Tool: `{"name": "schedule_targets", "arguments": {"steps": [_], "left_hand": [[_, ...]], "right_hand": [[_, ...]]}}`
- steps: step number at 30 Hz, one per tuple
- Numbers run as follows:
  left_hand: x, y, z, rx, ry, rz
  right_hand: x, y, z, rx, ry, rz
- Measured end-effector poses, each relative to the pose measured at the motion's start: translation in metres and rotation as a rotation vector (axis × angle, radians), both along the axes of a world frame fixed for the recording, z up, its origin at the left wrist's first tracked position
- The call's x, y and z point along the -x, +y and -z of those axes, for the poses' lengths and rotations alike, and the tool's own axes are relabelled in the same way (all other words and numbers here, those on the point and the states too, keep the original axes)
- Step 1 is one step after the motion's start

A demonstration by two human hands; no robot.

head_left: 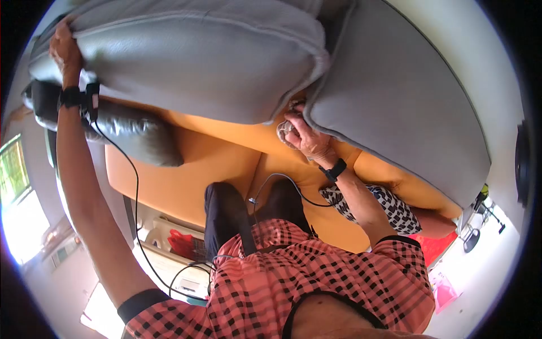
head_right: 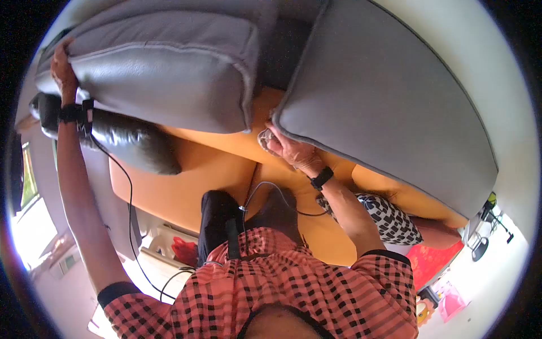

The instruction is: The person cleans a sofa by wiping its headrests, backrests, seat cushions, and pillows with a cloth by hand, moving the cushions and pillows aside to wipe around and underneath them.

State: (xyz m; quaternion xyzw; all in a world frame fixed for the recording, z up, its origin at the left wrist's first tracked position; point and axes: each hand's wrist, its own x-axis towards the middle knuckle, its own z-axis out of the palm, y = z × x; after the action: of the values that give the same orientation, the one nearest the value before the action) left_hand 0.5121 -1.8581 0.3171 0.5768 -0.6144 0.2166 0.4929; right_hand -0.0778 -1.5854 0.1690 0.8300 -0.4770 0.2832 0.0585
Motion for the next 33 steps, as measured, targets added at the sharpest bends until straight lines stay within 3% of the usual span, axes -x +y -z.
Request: {"name": "schedule_targets", "arguments": {"steps": [5, 7, 9, 12, 15, 19, 23, 31, 33], "left_hand": [[0.060, 0.024, -0.015, -0.005, 0.157, 0.030], [0.045, 0.000, 0.003, 0.031, -0.154, -0.028], [0.070, -0.005, 0.005, 0.009, -0.101, 0.007], [0.092, -0.030, 0.025, 0.018, -0.413, 0.032], [0.137, -0.055, 0.053, -0.128, -0.249, 0.137], [0.175, -0.064, 0.096, -0.176, -0.314, 0.135], [0.192, -0.065, 0.108, -0.264, -0.359, 0.079], [0.215, -0.066, 0.108, -0.268, -0.245, 0.135], [0.223, -0.056, 0.100, -0.214, -0.204, 0.147]], "right_hand": [[0.003, 0.001, 0.007, 0.009, 0.034, 0.007], [0.010, 0.001, 0.003, 0.026, 0.046, 0.044], [0.023, 0.003, 0.012, -0.009, 0.055, 0.087], [0.043, 0.007, 0.027, -0.171, 0.032, 0.160], [0.058, 0.007, 0.025, -0.165, -0.036, 0.220], [0.085, 0.042, 0.026, -0.295, 0.170, 0.433], [0.075, 0.035, 0.039, -0.338, 0.129, 0.535], [0.043, 0.065, 0.062, -0.324, -0.110, 0.458], [0.017, 0.087, 0.060, -0.495, -0.122, 0.445]]}}
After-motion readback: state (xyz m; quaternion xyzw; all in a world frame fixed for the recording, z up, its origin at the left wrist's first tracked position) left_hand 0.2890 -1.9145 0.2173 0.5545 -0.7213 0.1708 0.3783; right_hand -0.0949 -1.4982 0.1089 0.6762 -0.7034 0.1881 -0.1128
